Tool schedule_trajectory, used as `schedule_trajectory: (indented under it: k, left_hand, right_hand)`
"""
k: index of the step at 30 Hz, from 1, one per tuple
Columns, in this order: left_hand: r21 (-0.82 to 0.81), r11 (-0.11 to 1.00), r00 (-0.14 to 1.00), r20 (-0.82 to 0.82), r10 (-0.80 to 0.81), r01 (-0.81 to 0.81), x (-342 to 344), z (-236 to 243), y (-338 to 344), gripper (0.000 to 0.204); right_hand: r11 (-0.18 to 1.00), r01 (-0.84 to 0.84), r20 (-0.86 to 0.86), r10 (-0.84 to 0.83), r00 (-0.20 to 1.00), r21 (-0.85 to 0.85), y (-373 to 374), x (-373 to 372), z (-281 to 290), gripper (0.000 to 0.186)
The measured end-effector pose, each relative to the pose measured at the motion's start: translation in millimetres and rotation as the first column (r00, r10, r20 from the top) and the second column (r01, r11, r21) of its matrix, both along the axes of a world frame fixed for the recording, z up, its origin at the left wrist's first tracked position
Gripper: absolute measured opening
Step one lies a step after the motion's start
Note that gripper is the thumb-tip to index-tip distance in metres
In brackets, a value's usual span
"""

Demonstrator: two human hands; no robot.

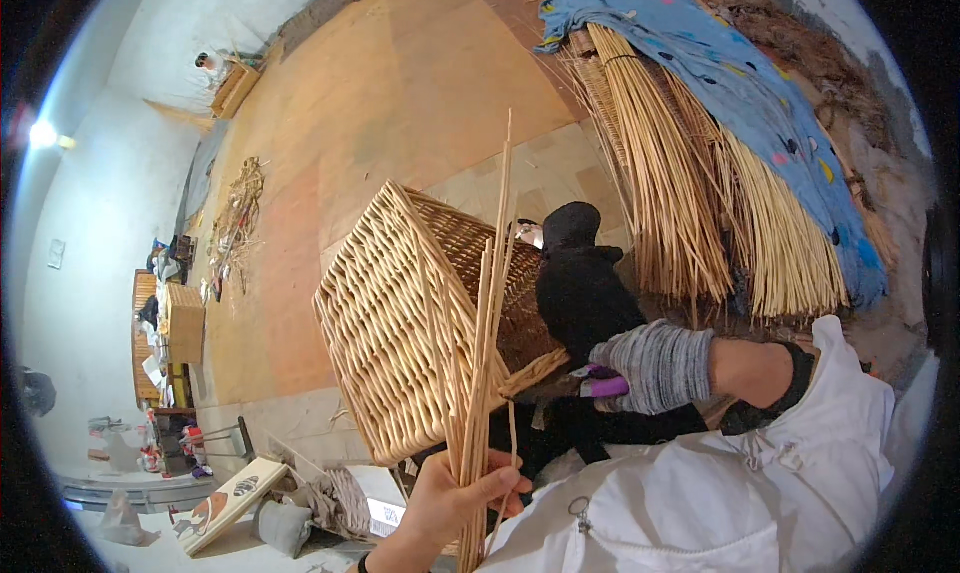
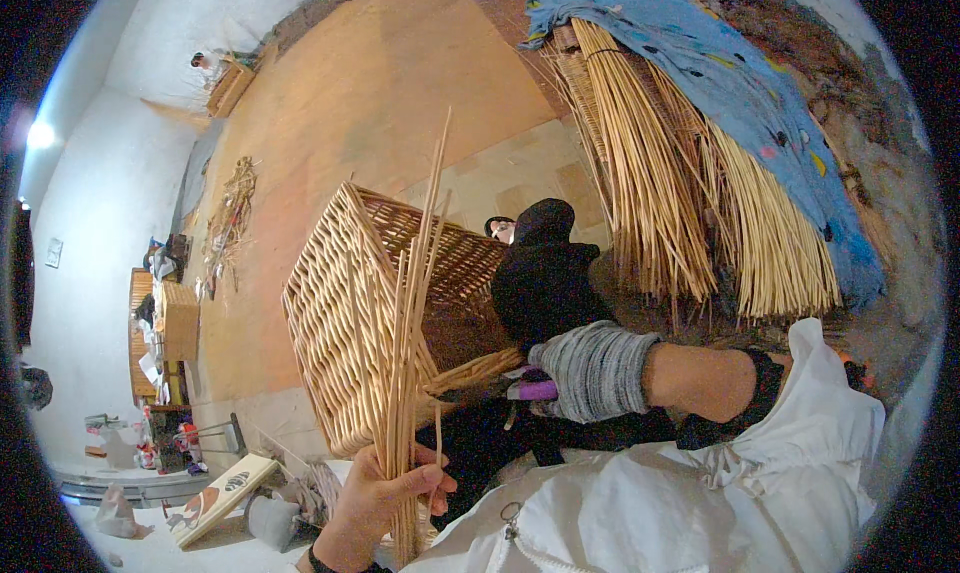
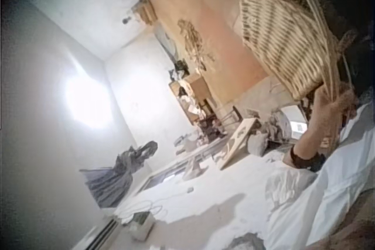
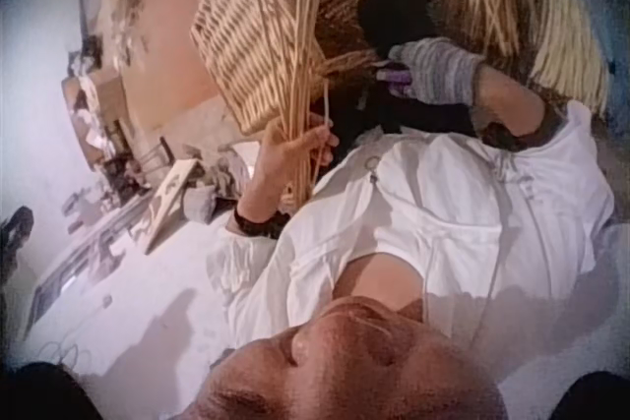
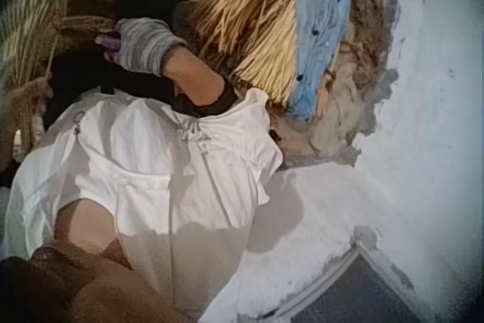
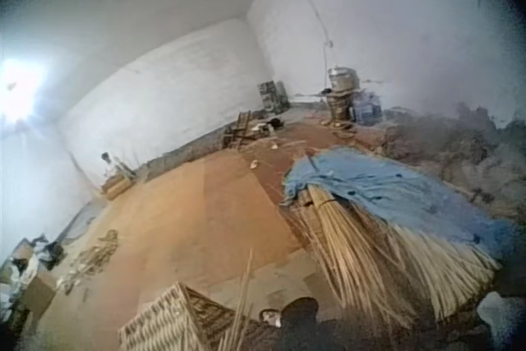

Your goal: Weaving a large wicker basket by hand and trimming willow strips using shears and a knife.

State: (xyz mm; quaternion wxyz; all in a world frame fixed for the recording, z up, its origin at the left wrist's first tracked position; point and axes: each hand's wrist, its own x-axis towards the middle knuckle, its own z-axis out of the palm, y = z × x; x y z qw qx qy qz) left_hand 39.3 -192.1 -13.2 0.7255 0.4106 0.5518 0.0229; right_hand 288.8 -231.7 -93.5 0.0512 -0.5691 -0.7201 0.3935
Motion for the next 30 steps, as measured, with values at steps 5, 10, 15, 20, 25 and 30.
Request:
schedule_trajectory:
  k: [5,10,15,20,25,30]
  left_hand:
    - [-0.050,0.996,0.991,0.118,-0.071,0.077,13.2,-3.0,1.2,0.018]
    - [-0.380,0.919,0.920,0.313,0.236,-0.106,-24.0,-7.6,14.2,0.026]
    - [-0.234,0.969,0.980,0.195,-0.029,0.075,-16.2,-3.8,23.7,0.024]
    - [-0.275,0.951,0.985,0.132,-0.111,0.144,-5.3,-0.8,27.0,0.023]
    - [-0.254,0.957,0.990,0.029,-0.136,0.138,2.3,4.3,23.0,0.021]
    - [-0.277,0.951,0.989,0.090,-0.117,0.138,0.5,-0.8,20.8,0.020]
  right_hand:
    - [0.996,0.087,0.056,-0.088,0.995,0.020,-2.8,-10.0,8.8,0.031]
    - [0.997,-0.013,-0.005,0.012,1.000,-0.077,-9.1,-6.2,6.3,0.031]
    - [0.980,-0.091,-0.161,0.062,0.985,-0.177,-17.0,4.8,4.6,0.041]
    - [0.964,-0.105,-0.049,0.095,0.994,-0.244,-11.4,8.5,15.0,0.041]
    - [0.987,-0.054,-0.051,0.047,0.998,-0.150,-5.1,7.0,12.5,0.041]
    - [0.991,-0.103,-0.026,0.101,0.995,-0.091,1.3,9.8,10.5,0.037]
